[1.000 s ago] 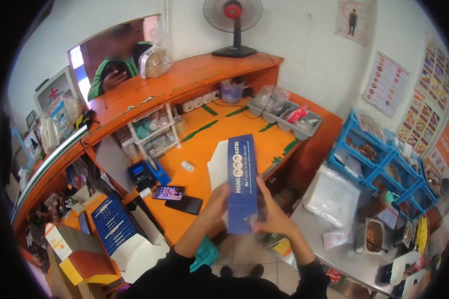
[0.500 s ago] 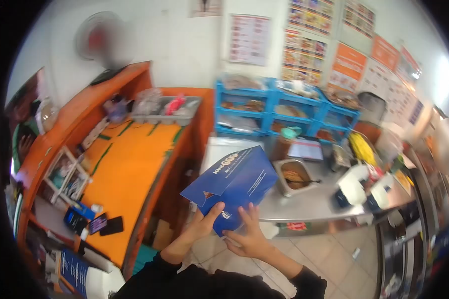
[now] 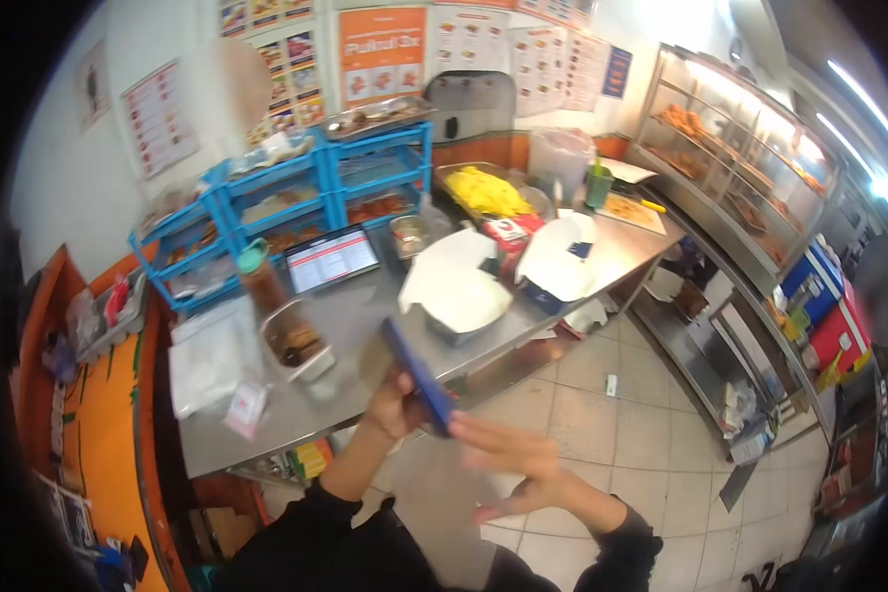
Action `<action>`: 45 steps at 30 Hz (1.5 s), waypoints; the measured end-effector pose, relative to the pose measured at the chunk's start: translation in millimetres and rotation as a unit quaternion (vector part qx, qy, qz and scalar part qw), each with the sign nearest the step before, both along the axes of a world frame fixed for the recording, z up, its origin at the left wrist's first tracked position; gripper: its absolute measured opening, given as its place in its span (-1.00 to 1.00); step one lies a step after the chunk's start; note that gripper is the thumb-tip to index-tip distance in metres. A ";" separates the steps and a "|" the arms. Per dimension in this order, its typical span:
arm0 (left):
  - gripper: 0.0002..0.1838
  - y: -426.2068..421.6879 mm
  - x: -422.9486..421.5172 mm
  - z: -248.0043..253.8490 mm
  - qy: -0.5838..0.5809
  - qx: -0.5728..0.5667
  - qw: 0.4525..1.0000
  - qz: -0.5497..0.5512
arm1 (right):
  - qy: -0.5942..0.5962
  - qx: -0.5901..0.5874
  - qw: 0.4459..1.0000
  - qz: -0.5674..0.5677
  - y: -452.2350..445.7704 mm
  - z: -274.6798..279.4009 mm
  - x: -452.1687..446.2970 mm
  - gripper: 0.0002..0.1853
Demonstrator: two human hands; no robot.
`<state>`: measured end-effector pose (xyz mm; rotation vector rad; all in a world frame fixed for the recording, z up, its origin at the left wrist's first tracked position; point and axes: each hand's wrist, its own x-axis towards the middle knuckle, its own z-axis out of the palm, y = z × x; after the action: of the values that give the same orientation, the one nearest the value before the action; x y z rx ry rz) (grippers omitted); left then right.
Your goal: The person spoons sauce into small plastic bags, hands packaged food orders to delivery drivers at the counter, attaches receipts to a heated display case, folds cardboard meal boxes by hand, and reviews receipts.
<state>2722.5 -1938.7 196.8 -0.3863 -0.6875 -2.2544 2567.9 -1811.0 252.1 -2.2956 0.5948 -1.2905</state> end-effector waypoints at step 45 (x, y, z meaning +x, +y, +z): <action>-0.69 -124.4 -883.4 6.9 -0.307 -0.477 0.739 0.363 | 0.135 -0.297 0.812 -0.483 -174.1 3.5 -829.9 -0.71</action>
<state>1839.1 -2063.1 203.7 0.1984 -1.9506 -1.0796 1737.9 -1985.1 255.7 -2.8023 1.8734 -1.7529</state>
